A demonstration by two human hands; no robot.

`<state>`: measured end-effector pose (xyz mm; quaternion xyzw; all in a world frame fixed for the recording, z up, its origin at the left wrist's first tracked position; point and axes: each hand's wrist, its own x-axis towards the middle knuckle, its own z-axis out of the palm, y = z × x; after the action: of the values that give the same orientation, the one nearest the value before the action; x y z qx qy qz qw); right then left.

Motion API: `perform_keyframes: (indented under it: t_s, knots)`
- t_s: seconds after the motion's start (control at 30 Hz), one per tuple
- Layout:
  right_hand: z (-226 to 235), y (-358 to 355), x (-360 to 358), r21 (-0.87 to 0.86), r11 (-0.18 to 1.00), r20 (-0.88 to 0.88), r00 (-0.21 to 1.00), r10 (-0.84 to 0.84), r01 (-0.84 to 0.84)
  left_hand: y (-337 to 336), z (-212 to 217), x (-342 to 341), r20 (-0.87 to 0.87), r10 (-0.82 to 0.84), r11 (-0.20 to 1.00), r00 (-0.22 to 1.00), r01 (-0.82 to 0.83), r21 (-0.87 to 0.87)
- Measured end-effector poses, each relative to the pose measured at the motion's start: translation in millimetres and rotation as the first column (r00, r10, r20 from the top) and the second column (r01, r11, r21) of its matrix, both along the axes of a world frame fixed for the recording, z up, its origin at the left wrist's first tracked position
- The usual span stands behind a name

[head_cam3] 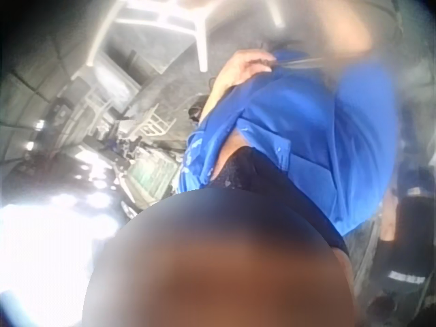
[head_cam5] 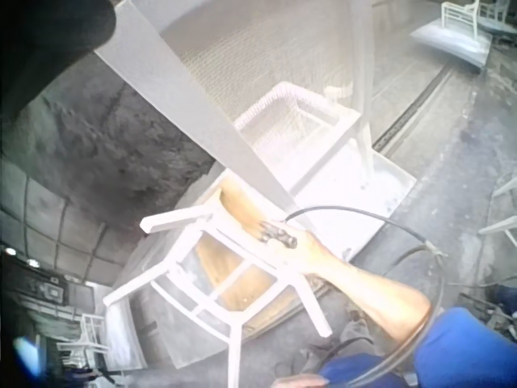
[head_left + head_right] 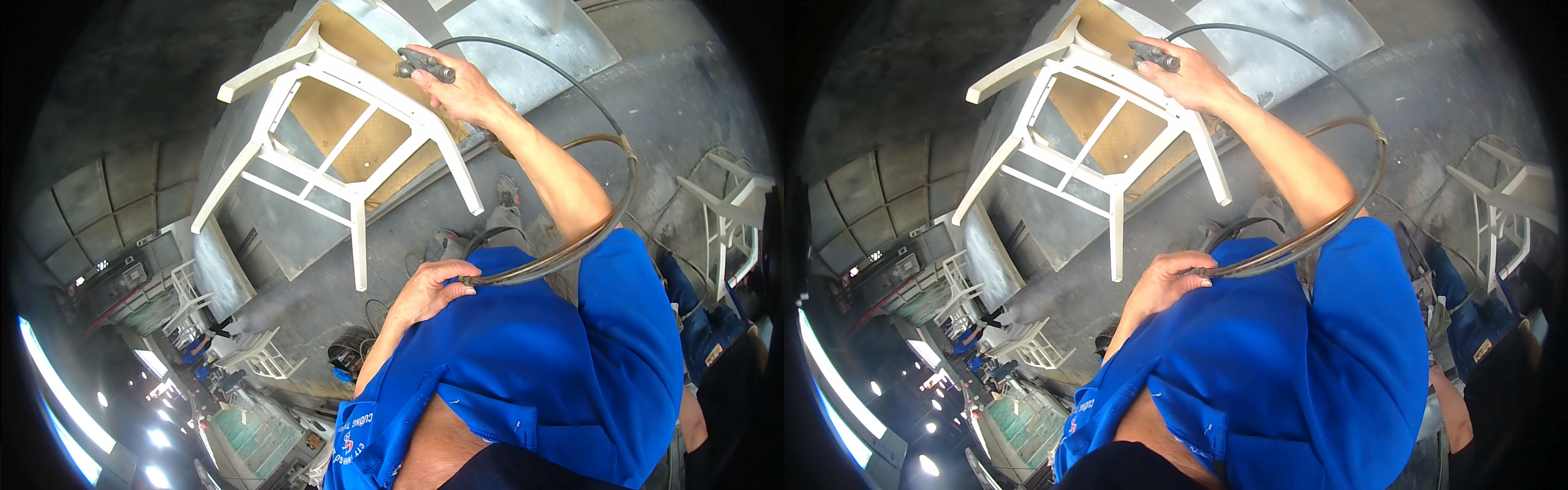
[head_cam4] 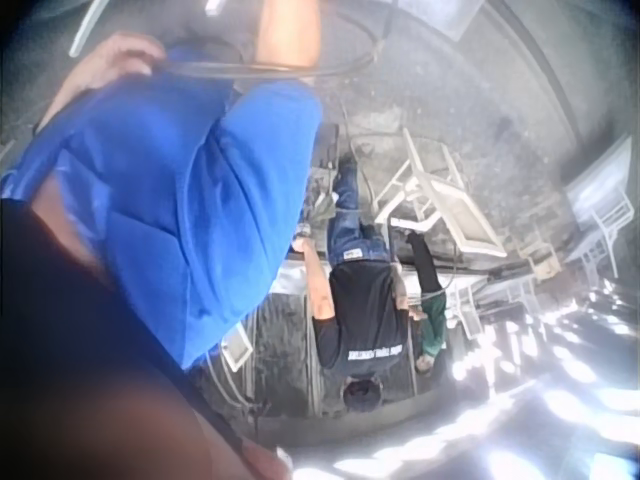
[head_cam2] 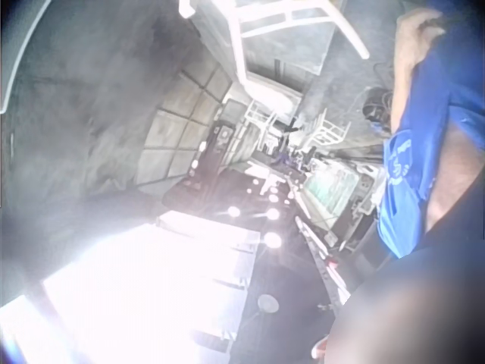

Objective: The person spray paints white chair frames using a handheld spray gun. They repeatedly pick up chairs, rotate them to access different sides, and apply paint to the frame and mesh surfaces. The person places finished chairs aside and continues with the next unit.

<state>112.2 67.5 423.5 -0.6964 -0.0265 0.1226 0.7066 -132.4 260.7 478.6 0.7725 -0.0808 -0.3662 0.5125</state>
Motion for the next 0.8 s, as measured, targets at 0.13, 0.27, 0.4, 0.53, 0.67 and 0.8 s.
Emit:
perform_keyframes:
  t_s: [0.13,0.27,0.4,0.53,0.67,0.8]
  knots:
    - [-27,-13,-21,-0.115,0.993,-0.07,0.997,0.03,-0.038,3,-2,-1,0.012,-0.012,1.0,1.0,0.012,-0.018]
    - [-50,-31,-43,-0.234,0.961,-0.266,0.96,0.086,-0.15,3,-1,0,0.019,-0.025,0.999,1.0,0.025,-0.03]
    - [-62,-35,-61,-0.323,0.934,-0.249,0.966,0.075,-0.156,2,2,2,0.003,-0.031,0.999,1.0,0.031,-0.015]
    - [-63,-37,-66,-0.342,0.915,-0.28,0.953,0.116,-0.212,5,4,3,-0.003,-0.021,1.0,1.0,0.021,-0.007]
    - [-55,-29,-59,-0.36,0.917,-0.265,0.962,0.073,-0.169,11,2,1,0.015,-0.013,0.999,1.0,0.013,-0.048]
    - [-36,-12,-43,-0.298,0.954,-0.112,0.994,0.006,-0.039,15,1,-4,0.029,-0.001,1.0,1.0,0.002,-0.027]
